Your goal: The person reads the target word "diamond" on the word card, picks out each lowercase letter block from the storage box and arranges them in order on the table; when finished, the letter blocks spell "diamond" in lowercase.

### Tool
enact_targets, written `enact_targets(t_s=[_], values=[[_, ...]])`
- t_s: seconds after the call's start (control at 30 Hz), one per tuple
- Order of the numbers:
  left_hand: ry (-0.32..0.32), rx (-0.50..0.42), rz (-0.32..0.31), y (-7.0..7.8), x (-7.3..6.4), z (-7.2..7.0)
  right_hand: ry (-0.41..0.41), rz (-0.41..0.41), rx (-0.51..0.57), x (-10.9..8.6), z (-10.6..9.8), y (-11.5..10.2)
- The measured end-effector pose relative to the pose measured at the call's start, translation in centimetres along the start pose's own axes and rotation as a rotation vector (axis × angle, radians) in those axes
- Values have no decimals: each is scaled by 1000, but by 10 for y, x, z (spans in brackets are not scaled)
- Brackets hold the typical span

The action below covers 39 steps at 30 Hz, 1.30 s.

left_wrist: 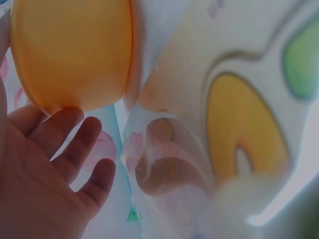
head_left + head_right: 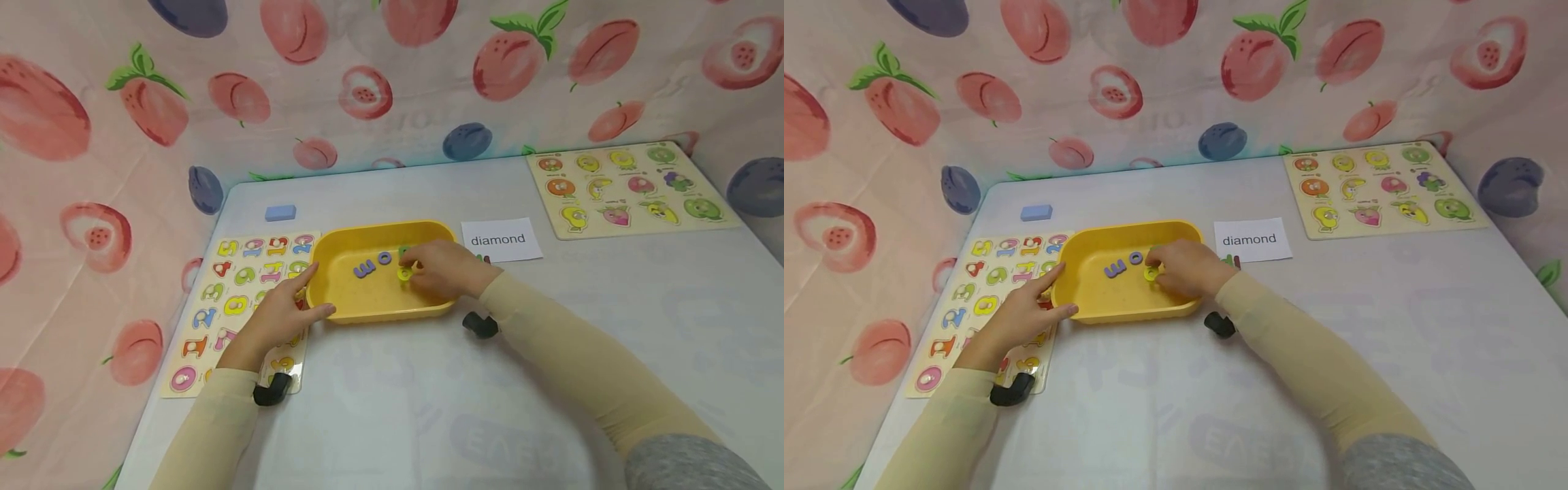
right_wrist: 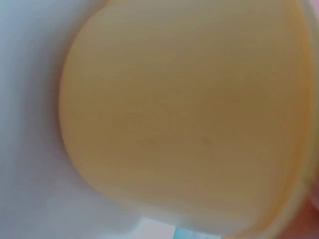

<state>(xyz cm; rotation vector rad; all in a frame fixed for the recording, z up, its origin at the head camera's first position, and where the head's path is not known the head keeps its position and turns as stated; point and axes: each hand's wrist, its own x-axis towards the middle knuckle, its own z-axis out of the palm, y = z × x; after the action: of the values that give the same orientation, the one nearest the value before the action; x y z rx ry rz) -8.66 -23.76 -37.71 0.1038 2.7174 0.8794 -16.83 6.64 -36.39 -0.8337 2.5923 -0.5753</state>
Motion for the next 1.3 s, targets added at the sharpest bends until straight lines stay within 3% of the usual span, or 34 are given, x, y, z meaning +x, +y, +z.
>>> enact_targets(t_s=[0.37, 0.63, 0.93, 1.3], values=[[-1, -3, -6, 1, 0, 0, 122, -58, 33, -31, -26, 11], [-3, -4, -7, 1, 0, 0, 197, 2, 11, -55, -41, 36], [0, 5, 3, 1, 0, 0, 218, 62, 17, -72, -41, 65], [2, 13, -2, 1, 0, 0, 179, 143, 14, -79, -34, 90]])
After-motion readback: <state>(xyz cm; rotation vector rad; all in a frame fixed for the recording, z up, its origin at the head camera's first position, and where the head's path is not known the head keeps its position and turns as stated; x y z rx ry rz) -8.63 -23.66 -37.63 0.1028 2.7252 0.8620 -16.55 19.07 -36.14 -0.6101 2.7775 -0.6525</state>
